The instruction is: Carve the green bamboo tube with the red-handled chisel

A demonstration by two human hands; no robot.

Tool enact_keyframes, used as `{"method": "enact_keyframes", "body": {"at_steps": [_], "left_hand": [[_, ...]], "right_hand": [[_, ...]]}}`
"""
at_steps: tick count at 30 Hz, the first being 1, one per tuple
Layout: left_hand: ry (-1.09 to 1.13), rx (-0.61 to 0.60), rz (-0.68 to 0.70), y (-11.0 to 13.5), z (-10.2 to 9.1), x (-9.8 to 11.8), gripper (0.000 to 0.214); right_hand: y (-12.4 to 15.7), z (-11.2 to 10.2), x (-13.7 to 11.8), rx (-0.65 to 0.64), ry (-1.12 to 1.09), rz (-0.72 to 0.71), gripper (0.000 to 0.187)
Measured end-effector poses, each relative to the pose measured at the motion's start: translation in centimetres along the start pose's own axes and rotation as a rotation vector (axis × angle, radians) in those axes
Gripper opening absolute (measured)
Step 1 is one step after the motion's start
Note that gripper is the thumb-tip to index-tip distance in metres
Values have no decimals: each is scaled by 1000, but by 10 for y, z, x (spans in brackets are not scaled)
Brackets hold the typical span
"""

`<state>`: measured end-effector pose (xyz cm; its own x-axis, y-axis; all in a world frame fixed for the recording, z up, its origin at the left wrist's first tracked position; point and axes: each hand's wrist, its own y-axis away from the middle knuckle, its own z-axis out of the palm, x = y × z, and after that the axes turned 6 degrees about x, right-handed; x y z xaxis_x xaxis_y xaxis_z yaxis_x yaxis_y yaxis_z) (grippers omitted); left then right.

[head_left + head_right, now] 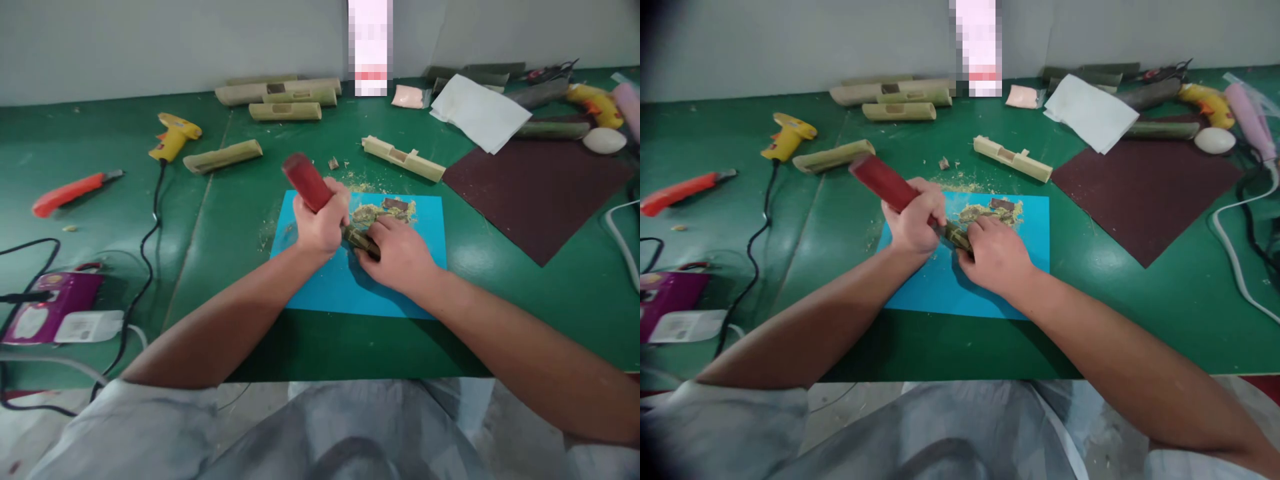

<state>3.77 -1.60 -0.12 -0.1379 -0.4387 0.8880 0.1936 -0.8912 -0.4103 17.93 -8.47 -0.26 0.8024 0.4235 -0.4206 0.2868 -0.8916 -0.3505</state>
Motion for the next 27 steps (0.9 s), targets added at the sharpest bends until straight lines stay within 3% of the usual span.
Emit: {"method": "enact_keyframes", "body": {"at_steps": [3,14,20,27], "left_hand": [[-11,44,23,-1,4,-2,43],[-87,-77,223,2,3,-5,53],[-127,-27,299,1,3,-3,54],[-176,-214,352,-2,0,5,42]], "right_hand": [[0,0,0,2,3,11,13],[0,3,1,31,-11,40,12],[1,3,0,45,21,18,12],[0,4,2,61,-2,17,13]]}}
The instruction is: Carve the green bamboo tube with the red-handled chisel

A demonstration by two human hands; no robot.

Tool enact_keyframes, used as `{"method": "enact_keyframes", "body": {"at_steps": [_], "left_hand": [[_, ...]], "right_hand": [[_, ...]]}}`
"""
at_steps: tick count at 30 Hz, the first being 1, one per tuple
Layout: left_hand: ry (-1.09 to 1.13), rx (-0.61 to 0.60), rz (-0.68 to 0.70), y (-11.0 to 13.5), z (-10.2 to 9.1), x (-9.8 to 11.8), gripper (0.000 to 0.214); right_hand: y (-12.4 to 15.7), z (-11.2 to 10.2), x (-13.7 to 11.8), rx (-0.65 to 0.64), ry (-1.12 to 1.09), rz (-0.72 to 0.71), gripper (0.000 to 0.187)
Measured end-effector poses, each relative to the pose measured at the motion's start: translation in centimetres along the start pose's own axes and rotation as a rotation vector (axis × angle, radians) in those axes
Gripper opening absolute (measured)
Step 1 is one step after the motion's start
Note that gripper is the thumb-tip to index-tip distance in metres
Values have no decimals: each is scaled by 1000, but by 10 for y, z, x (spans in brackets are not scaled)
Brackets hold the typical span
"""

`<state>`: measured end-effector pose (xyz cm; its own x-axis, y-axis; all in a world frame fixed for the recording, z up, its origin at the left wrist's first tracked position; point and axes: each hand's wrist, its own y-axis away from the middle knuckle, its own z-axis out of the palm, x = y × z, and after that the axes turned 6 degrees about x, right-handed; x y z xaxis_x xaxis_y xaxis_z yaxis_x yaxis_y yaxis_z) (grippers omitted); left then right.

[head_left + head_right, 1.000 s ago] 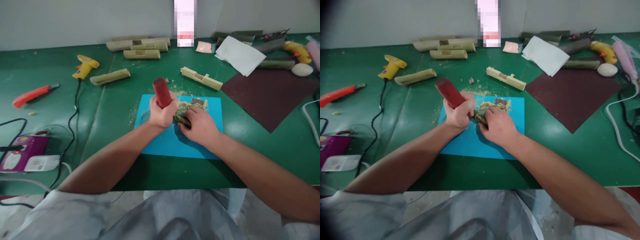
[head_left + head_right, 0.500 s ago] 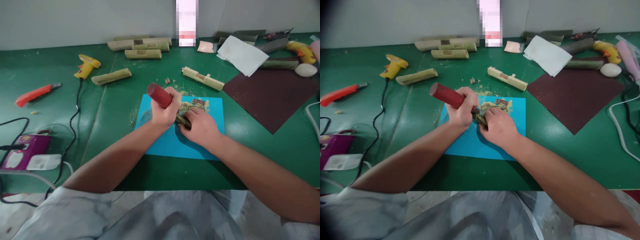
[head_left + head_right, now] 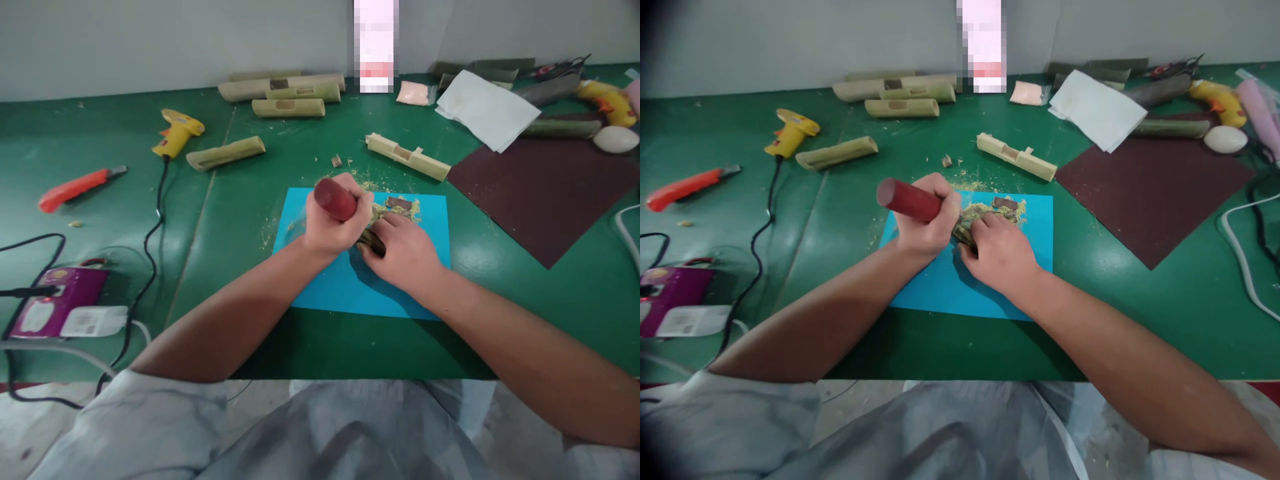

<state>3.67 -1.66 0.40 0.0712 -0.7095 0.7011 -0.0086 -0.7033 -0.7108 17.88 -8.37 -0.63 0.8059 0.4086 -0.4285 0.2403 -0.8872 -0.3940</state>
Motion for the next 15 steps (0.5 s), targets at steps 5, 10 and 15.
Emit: {"method": "enact_keyframes", "body": {"at_steps": [5,10,15], "left_hand": [[30,-10,-39,0,2,-5,48],[70,22,-45,-2,8,-11,49],[97,42,-122,-3,7,-11,46]], "right_hand": [[-1,-2,-1,-5,8,26,16],[-1,-1,-3,-3,12,-7,14],[-2,-1,-5,-43,-32,9,12]]}}
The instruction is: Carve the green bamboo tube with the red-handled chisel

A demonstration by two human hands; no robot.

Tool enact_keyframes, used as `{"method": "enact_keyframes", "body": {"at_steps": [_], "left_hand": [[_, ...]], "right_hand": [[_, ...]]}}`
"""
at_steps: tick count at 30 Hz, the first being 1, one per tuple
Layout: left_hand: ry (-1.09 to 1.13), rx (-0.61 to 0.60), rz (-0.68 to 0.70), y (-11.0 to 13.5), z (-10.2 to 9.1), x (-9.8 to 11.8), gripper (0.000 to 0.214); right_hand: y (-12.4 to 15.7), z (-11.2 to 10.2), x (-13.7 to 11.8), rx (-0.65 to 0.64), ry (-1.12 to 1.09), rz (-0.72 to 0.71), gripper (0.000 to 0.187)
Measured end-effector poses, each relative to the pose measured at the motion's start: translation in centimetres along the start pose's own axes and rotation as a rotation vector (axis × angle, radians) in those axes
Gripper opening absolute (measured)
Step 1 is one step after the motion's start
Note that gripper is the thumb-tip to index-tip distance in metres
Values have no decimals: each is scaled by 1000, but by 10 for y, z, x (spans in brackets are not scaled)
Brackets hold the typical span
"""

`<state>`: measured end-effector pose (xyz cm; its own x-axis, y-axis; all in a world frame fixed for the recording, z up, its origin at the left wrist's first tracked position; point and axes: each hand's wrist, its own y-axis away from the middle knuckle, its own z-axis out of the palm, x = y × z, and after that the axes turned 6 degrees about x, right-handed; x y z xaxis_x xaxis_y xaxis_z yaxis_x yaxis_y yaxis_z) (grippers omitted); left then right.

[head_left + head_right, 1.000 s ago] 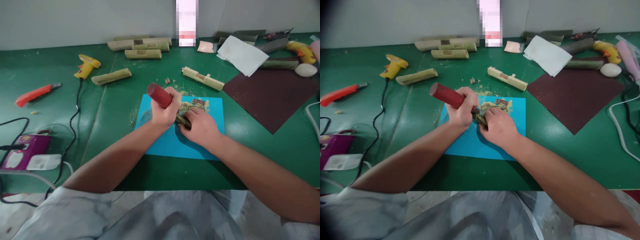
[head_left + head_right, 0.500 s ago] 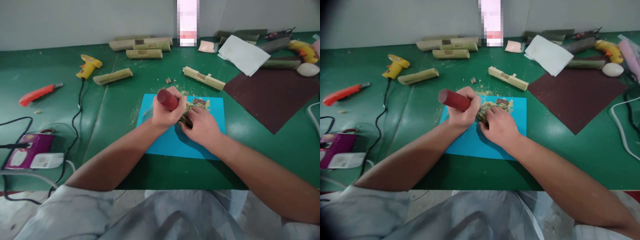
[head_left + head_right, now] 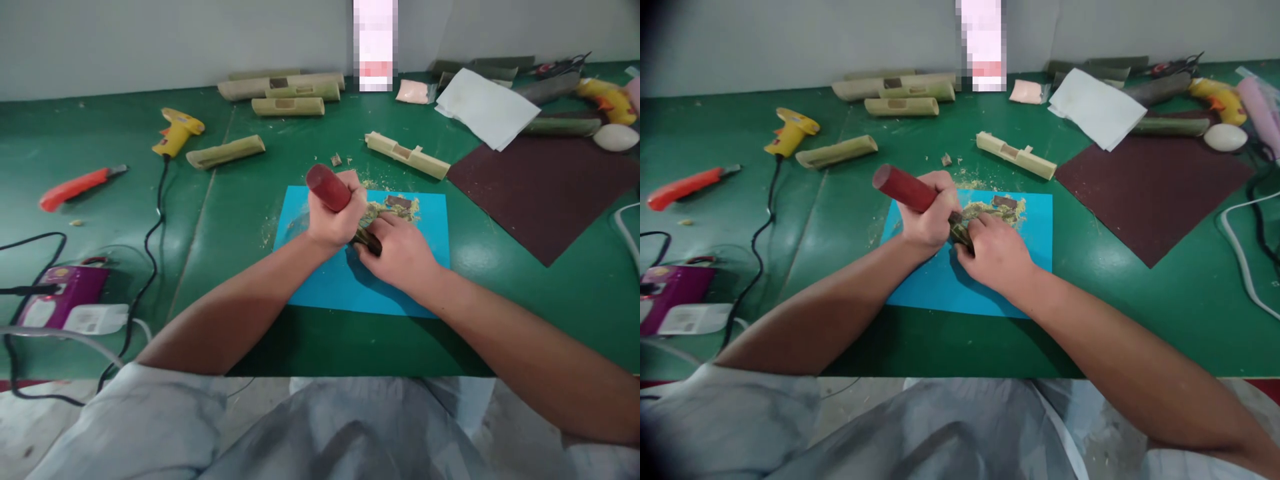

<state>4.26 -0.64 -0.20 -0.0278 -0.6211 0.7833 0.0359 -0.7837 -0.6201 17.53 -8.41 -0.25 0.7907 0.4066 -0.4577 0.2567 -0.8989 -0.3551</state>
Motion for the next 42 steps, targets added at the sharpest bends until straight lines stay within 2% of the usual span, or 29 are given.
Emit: {"method": "enact_keyframes", "body": {"at_steps": [4,5,8,9,13,23,25,28,30,35,42], "left_hand": [[145,100,-148,0,-1,-8,46],[159,95,-164,0,-1,-11,45],[176,187,-18,0,0,-18,45],[144,206,-8,0,0,-18,46],[41,152,-91,2,1,-7,46],[-24,7,41,2,-3,0,46],[5,29,6,3,-3,3,45],[75,104,-151,3,-2,5,45],[127,142,-203,3,-1,3,46],[106,233,-103,-1,2,-3,50],[40,140,-135,6,4,10,48]], "right_hand": [[-4,-2,3,-35,-11,52,15],[-4,-3,4,-39,-14,57,15],[-5,-3,5,-28,-10,50,14],[-5,-3,5,-20,-5,47,13],[-3,-1,4,-1,11,31,13],[-3,-1,2,-21,-50,68,16],[-2,0,1,-20,-62,68,16],[-3,0,1,-12,-66,67,17],[-3,0,1,-9,-66,67,17],[-3,-1,0,-22,-34,72,15],[-3,-2,0,-36,-55,89,14]]}}
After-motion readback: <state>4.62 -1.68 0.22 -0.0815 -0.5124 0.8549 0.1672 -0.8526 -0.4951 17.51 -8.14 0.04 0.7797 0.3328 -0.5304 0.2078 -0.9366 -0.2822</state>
